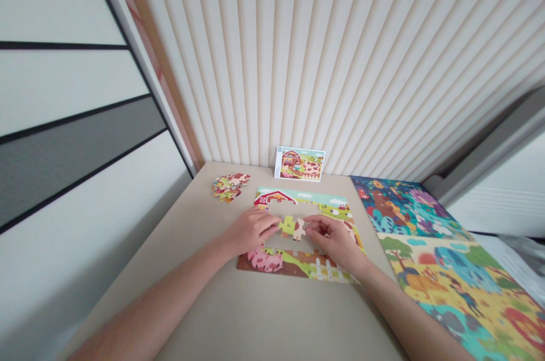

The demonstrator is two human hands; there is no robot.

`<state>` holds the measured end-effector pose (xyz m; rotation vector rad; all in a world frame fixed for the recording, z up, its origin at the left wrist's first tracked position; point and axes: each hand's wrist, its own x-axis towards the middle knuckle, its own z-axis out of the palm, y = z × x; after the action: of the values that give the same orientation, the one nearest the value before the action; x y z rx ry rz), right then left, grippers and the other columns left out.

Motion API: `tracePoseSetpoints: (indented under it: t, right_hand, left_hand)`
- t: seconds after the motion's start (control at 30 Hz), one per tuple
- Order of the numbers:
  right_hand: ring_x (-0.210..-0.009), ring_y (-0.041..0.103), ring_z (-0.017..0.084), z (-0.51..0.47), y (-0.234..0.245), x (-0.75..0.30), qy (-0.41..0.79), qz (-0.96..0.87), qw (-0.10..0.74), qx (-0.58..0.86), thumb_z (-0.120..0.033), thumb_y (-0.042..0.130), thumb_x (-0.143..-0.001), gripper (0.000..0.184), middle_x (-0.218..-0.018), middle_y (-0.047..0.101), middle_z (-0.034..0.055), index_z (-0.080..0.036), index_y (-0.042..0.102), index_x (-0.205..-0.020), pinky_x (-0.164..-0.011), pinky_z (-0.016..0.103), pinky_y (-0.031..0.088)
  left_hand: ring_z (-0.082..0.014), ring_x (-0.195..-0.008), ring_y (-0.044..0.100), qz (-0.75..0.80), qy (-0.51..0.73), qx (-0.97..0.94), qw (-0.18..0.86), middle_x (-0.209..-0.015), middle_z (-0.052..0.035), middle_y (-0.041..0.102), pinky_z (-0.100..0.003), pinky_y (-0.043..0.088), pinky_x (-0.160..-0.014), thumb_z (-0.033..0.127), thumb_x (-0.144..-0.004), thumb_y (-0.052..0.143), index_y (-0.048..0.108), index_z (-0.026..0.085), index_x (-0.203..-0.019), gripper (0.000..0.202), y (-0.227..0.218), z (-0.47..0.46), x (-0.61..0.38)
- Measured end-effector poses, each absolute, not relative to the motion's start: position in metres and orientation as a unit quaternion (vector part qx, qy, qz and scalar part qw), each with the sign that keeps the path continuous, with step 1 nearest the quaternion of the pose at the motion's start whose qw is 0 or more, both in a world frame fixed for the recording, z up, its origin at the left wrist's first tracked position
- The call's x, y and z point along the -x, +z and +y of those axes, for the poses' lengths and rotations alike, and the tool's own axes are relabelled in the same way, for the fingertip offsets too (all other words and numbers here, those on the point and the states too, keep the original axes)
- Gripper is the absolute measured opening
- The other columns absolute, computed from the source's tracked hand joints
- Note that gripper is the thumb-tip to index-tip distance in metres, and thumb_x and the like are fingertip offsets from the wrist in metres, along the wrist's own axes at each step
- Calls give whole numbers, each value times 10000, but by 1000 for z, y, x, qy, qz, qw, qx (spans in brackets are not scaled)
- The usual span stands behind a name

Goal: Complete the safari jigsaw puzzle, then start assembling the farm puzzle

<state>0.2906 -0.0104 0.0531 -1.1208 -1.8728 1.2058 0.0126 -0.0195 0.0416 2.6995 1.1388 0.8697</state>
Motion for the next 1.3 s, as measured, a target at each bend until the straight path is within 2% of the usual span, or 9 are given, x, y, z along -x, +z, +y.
tracePoseSetpoints:
  t: [0.4,0.67,0.8,0.9,0.97,1.13,1.3]
  right_hand:
    - [-684,579,143,-10,52,-289,457,-711,322,426,-451,634,-885,368,-811,695,32,-174,679,-1122,-626,267,441]
    - [-673,557,134,-9,56,-293,474,-697,325,428,-492,627,-892,409,-808,674,26,-171,676,-1139,-596,255,414]
    - [-602,489,109,-6,63,-298,489,-705,296,420,-511,654,-875,452,-735,633,-7,-176,674,-1178,-564,246,375]
    - [-573,474,105,-3,71,-306,475,-720,262,432,-533,659,-861,424,-690,613,-11,-168,719,-1066,-550,245,369]
    - [-566,493,111,0,76,-314,481,-714,241,448,-549,654,-855,423,-681,617,-4,-164,725,-1013,-529,241,374]
    - [-643,598,149,10,74,-338,524,-684,193,470,-553,695,-815,454,-747,676,37,-158,707,-1038,-507,221,405]
    - [-513,465,87,14,64,-344,528,-696,166,457,-553,707,-802,420,-641,598,-13,-157,712,-942,-452,197,335]
  left_hand:
    - [-166,-814,687,358,291,-887,27,-909,-58,741,-311,517,-843,291,-1011,513,676,190,-1099,211,40,-18,-12]
    - [-165,-800,687,362,297,-883,22,-875,-43,737,-309,506,-833,281,-1005,529,678,200,-1043,174,43,-20,-15]
    - [-174,-831,685,363,286,-886,26,-871,-45,732,-326,500,-864,296,-1013,514,668,196,-1049,187,44,-26,-25]
    - [-178,-843,680,356,274,-893,21,-901,-53,733,-339,497,-866,288,-1017,503,650,184,-1110,203,45,-31,-32]
    - [-181,-855,678,352,266,-897,15,-925,-57,735,-347,490,-872,273,-1019,493,635,180,-1150,215,45,-33,-34]
    - [-178,-849,668,339,249,-907,-8,-924,-57,732,-336,468,-859,220,-1020,463,640,180,-1132,214,44,-34,-34]
    - [-181,-808,642,320,219,-921,-32,-845,-49,706,-331,446,-807,189,-1000,478,655,173,-1066,190,43,-35,-37]
